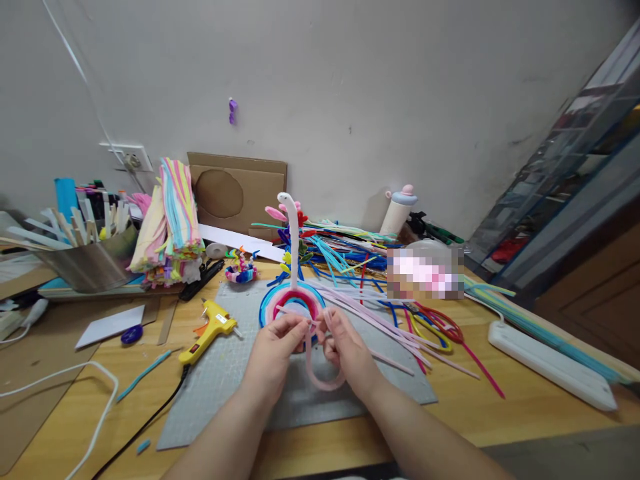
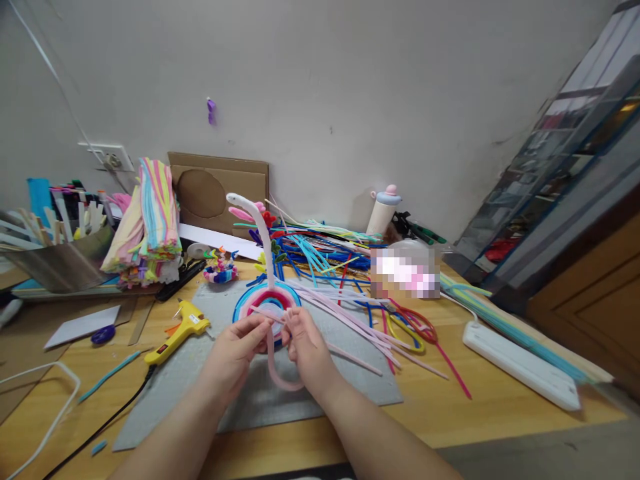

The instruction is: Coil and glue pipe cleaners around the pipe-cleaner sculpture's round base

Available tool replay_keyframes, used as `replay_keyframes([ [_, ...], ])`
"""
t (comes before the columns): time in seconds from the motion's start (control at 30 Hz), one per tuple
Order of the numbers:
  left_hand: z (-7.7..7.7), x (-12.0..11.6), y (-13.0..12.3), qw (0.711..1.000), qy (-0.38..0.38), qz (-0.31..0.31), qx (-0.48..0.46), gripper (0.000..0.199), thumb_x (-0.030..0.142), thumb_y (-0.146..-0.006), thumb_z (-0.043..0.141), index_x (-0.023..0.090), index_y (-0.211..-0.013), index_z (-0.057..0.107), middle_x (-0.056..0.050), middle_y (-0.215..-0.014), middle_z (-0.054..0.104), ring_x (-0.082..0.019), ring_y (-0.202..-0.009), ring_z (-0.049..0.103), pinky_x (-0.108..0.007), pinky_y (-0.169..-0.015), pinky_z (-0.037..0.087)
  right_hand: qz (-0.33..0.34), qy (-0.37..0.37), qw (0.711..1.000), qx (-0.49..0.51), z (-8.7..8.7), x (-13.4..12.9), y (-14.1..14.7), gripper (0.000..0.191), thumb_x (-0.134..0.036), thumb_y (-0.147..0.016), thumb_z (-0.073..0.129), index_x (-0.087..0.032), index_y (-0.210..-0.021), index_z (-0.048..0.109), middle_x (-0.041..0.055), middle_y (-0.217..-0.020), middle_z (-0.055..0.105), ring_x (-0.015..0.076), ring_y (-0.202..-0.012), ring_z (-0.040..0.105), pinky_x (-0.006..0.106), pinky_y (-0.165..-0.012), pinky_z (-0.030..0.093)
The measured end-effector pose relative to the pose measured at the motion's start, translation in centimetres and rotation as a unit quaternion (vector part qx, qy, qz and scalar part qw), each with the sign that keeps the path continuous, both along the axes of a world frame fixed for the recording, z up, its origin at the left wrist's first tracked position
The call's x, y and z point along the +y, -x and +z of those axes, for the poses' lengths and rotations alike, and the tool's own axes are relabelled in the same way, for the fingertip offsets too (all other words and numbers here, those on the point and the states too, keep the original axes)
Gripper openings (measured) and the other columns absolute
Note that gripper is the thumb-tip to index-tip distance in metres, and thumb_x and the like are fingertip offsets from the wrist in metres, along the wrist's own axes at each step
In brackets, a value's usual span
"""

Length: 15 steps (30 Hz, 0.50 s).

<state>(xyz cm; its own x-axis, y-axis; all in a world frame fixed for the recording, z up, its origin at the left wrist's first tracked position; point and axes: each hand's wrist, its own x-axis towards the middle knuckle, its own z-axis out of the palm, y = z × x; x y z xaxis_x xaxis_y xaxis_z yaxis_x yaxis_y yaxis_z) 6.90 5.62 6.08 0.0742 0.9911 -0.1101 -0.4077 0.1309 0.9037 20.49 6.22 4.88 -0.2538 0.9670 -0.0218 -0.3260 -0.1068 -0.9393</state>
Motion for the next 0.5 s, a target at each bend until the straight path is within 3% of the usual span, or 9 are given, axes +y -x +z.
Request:
replay_keyframes([
  [0.07,-0.2,0.0,0.0,0.999,-0.017,0.033,0.02,0.021,0.031,-0.064,0.081,0.014,-0.072,0.071,0.001,-0.059,0.062,-0.005,-0.051,0.047,-0.016,-0.05,0.036,-0.039,-0.061,0.996,-0.045,-0.2,-0.1,0.0,0.04,-0.06,-0.086,0.049,-0.02,-0.083,0.053,-0.0052,-0.064,0.043,0.0065,-0.049,0.031,0.02,-0.045,0.022],
  [0.17,-0.3,0.0,-0.1,0.998,-0.029,0.05,0.032,0.022,0.032,-0.063,0.081,0.014,-0.073,0.072,0.001,-0.06,0.064,-0.007,-0.052,0.049,-0.018,-0.05,0.037,-0.017,-0.117,0.988,-0.102,-0.6,-0.3,0.0,0.038,-0.054,-0.089,0.049,-0.019,-0.076,0.055,-0.0044,-0.059,0.038,0.0096,-0.053,0.032,0.023,-0.048,0.024],
  [0.27,-0.4,-0.1,-0.2,0.998,-0.03,0.053,0.025,0.024,0.034,-0.061,0.081,0.015,-0.074,0.073,-0.001,-0.065,0.066,-0.009,-0.057,0.053,-0.02,-0.056,0.043,0.008,-0.125,0.986,-0.11,-1.0,-0.6,0.0,0.038,-0.054,-0.09,0.047,-0.019,-0.078,0.056,-0.0041,-0.059,0.037,0.0103,-0.052,0.03,0.024,-0.048,0.022],
  [0.5,0.0,-0.2,-0.3,0.999,-0.027,0.044,-0.01,0.028,0.038,-0.061,0.081,0.015,-0.072,0.071,0.0,-0.062,0.063,-0.009,-0.056,0.053,-0.021,-0.057,0.043,-0.017,-0.144,0.982,-0.122,-1.1,-0.9,0.2,0.036,-0.051,-0.092,0.046,-0.019,-0.077,0.053,-0.0043,-0.061,0.039,0.01,-0.054,0.031,0.024,-0.05,0.024],
])
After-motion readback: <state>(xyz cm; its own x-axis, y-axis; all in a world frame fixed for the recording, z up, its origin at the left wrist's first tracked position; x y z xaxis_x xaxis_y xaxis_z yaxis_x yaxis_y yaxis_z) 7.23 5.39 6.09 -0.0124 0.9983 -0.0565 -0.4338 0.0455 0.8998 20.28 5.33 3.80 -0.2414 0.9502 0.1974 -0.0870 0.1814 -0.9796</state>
